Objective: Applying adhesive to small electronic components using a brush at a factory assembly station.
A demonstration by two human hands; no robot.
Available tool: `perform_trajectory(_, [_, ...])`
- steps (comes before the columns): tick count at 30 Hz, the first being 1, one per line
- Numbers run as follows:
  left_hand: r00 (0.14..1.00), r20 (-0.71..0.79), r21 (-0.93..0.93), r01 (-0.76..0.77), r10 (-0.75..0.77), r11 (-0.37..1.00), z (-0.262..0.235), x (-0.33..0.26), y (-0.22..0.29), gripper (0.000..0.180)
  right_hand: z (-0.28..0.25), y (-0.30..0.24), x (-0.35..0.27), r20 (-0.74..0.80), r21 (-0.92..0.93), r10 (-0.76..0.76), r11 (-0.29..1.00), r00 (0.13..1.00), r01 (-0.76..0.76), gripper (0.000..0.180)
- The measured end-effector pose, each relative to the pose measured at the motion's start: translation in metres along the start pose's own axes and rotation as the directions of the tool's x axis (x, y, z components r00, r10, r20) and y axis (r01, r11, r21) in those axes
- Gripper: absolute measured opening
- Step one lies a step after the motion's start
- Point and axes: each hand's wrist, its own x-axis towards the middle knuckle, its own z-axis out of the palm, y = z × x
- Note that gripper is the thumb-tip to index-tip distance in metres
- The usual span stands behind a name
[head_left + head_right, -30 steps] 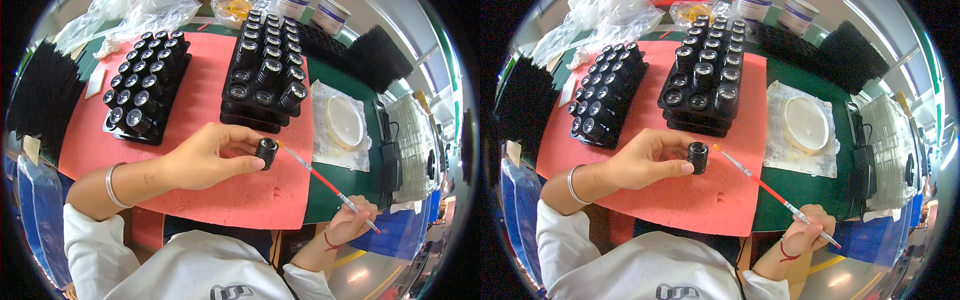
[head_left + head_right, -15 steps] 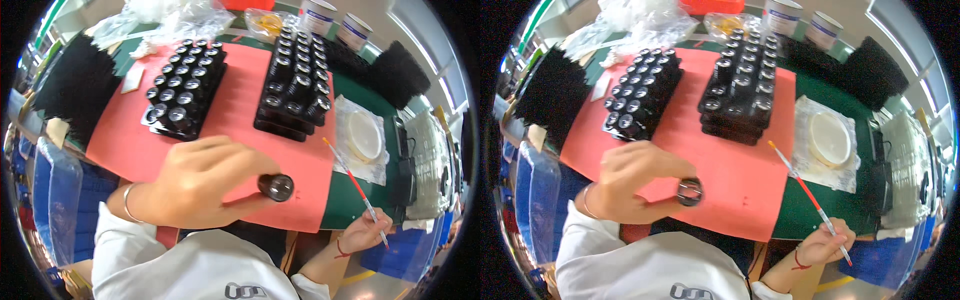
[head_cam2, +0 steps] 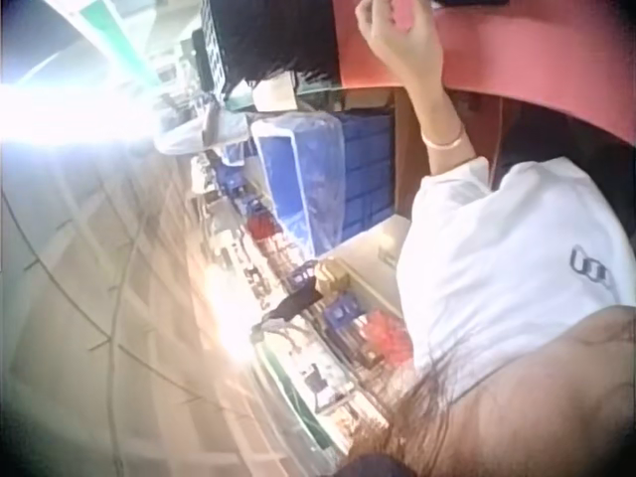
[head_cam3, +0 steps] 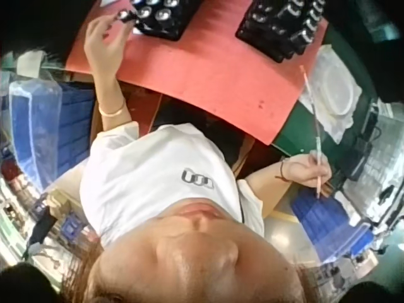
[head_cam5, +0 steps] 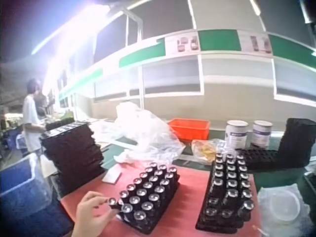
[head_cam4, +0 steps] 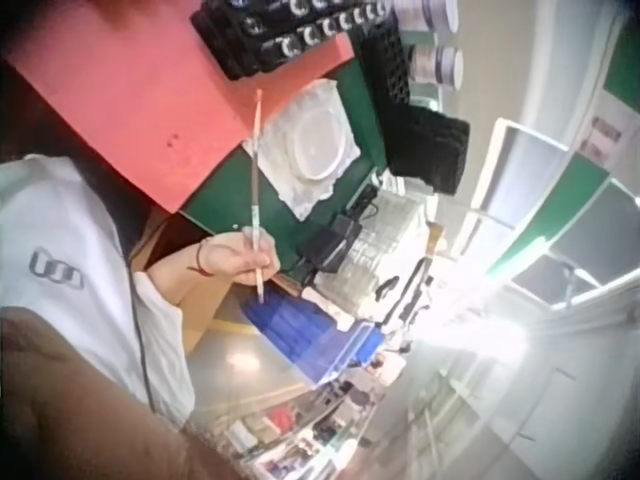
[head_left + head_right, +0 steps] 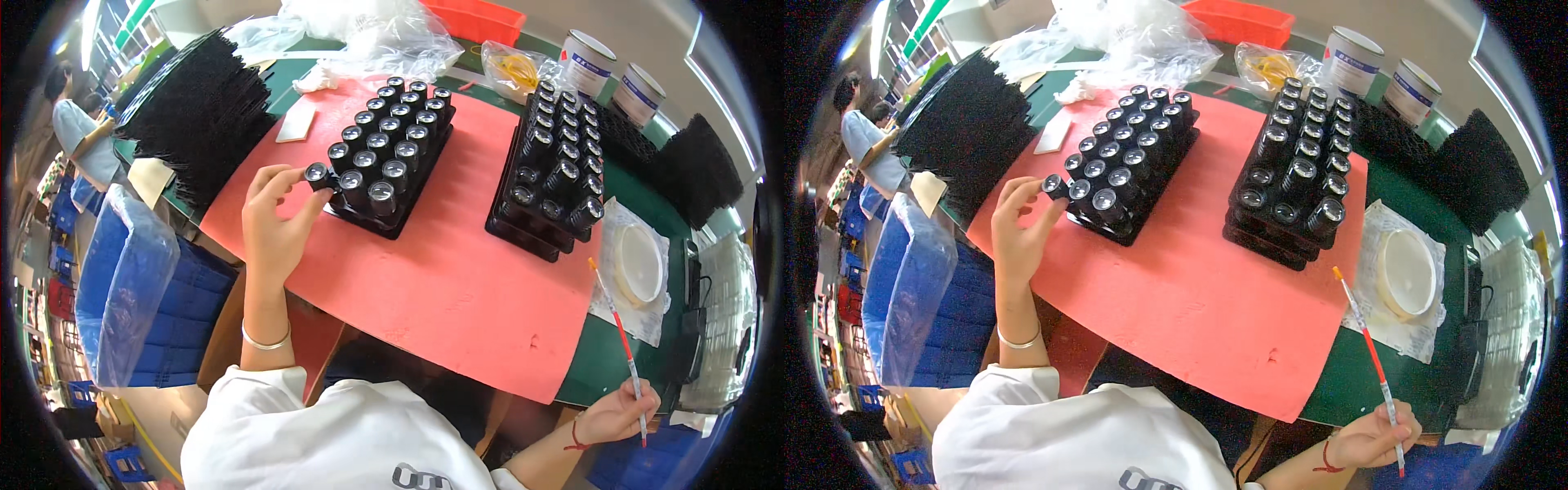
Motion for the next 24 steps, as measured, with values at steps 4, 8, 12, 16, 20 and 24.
perform_trajectory(4, [0.999, 0.043, -0.022, -0.014, 0.015, 1.0, 0.002, 0.004, 0.0, 0.026, 0.001, 0.0, 0.0, -0.004, 0.026, 0.005, 1.0, 1.0, -0.005, 0.028])
perform_trajectory(8, [0.996, 0.085, -0.005, 0.003, -0.002, 1.0, -0.001, 0.005, -0.001, 0.028, 0.009, -0.006, 0.001, -0.047, -0.087, 0.002, 0.996, 0.999, -0.006, 0.026])
perform_trajectory(12, [0.986, 0.1, 0.053, -0.141, 0.135, 0.989, -0.019, 0.016, -0.003, 0.03, 0.009, -0.005, 0.001, 0.007, -0.096, 0.0, 0.995, 1.0, 0.001, 0.027])
perform_trajectory(16, [0.932, -0.075, 0.348, -0.31, 0.356, 0.885, -0.057, 0.064, 0.023, 0.026, 0.008, -0.004, 0.0, -0.009, -0.096, 0.003, 0.995, 1.0, -0.004, 0.027])
perform_trajectory(20, [0.891, -0.109, 0.68, -0.256, 0.44, 0.687, -0.096, 0.156, -0.009, 0.049, 0.002, -0.006, -0.001, -0.012, -0.112, -0.019, 0.994, 1.0, 0.018, 0.025])
perform_trajectory(24, [0.925, 0.262, 0.686, 0.023, -0.276, 0.728, -0.144, 0.23, -0.049, 0.069, 0.007, -0.009, 0.0, -0.032, -0.034, -0.046, 0.998, 0.998, 0.045, 0.029])
